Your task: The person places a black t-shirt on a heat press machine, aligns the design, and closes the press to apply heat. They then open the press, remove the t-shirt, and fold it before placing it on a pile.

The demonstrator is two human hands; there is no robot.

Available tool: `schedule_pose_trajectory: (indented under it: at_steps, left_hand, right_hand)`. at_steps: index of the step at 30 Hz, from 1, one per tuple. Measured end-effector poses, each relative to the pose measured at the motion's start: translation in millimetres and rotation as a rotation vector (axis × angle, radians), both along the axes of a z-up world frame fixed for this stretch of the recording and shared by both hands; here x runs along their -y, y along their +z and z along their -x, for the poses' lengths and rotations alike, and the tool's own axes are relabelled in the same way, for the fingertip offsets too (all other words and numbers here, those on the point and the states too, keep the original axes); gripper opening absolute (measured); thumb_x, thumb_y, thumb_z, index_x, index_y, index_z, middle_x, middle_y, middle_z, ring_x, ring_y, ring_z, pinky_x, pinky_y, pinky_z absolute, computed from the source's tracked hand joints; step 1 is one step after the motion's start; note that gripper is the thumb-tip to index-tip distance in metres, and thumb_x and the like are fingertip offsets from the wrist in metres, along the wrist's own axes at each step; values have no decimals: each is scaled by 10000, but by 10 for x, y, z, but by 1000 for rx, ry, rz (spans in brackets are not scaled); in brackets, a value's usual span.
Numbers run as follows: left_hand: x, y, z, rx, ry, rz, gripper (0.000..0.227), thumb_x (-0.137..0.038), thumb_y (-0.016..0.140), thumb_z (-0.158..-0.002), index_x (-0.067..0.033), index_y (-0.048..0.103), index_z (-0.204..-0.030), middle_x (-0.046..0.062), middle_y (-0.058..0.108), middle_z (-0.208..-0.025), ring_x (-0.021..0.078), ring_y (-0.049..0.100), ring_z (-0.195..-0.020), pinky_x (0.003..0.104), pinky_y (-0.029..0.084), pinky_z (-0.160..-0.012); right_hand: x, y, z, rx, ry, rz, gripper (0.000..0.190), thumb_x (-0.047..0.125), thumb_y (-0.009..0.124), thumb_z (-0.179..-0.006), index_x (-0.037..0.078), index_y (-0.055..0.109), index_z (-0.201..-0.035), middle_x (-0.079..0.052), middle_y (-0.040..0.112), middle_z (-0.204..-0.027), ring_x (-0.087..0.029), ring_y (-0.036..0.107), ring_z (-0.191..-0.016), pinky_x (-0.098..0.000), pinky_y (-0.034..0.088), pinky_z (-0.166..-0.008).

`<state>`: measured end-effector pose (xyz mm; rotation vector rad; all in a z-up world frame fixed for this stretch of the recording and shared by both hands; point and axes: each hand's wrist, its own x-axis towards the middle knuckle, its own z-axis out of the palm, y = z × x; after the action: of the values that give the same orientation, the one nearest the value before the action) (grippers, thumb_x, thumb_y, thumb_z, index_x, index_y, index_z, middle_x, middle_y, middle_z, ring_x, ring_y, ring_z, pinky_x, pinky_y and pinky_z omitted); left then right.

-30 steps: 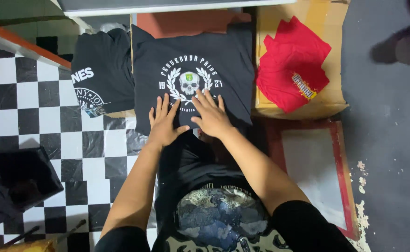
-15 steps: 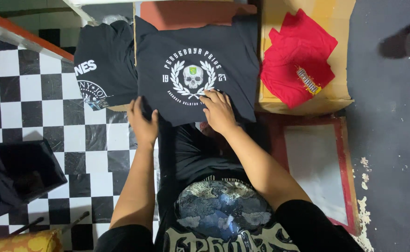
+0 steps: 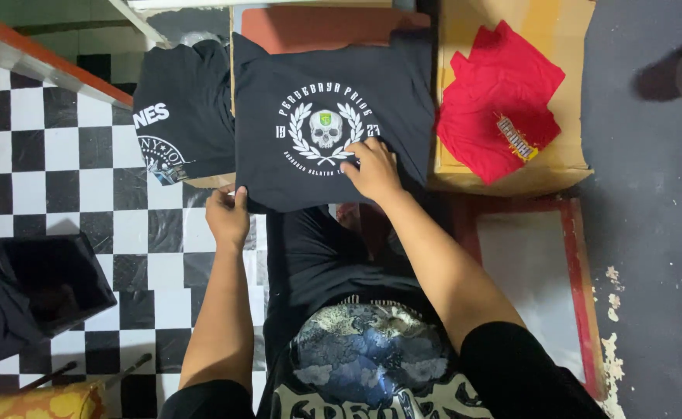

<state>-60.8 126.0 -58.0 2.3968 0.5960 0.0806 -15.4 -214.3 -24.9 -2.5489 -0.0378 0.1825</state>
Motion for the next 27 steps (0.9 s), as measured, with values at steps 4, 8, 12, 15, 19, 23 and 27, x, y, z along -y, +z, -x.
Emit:
schedule_pose_trajectory:
  at_steps: [4,8,12,15,19,23,27]
  left_hand:
    - [136,269,40,80,5,-3,233,-311,756,-972,-92,682,-1004,121,590,-868,354,641,-868,434,507,-842]
    - [108,244,91,137,22,53,182,-241,758,-981,-87,665,-1007,128,590,-886,367,614,-911,422,481,-879]
    - [60,194,132,115,13,92,150,-235,731,-999,-112,662,-1051,118,589,-937,341,608,-931,402,486,-873]
    - [95,254,78,74,14,153,140,-220,710,-1016,-94,655,-1046,139,608,-945,347,637,-927,406,504,-855]
    - [134,246,-17,17,54,270,166,-242,692,-1029,-102,638,-1098,147,662,-981,310,668,-939,382,513,-849]
    - [167,325,-24,-26,104,397,370,-290,713,-1017,-97,530,-1274,211,670,-1172,334,667,-1065,437,529,-905]
    - [126,275,28,-219,1,298,669,-363,742,-972,-111,421,-1503,266,611,-1352,403,608,-1253,493,523,-1028]
  right_hand:
    - [-187,313,-203,179,9,74,480,333,798,-867,212,629,-1300,-88,564,-1268,-338,547,-1246,-514,490,-1007]
    - [-191,796,-296,-187,160,96,807,453,701,-949,151,332,-1600,-131,133,-1710,-324,90,-1581,-563,158,-1252]
    - [-110,693,-347,-168,179,129,727,457,736,-917,133,464,-1508,-140,258,-1663,-330,219,-1545,-603,241,-1206]
    - [-7,390,-442,103,4,30,628,315,762,-917,93,535,-1459,-163,440,-1509,-381,459,-1358,-556,460,-1054]
    - [162,510,-344,-167,51,108,725,457,638,-994,154,359,-1591,-128,197,-1695,-338,169,-1560,-596,225,-1204]
    - [101,501,-369,-203,45,164,691,456,620,-1004,151,369,-1571,-134,219,-1685,-323,186,-1556,-564,217,-1201]
    - [-111,791,-354,-174,78,152,813,312,731,-951,110,300,-1611,-165,112,-1706,-362,109,-1574,-591,199,-1227]
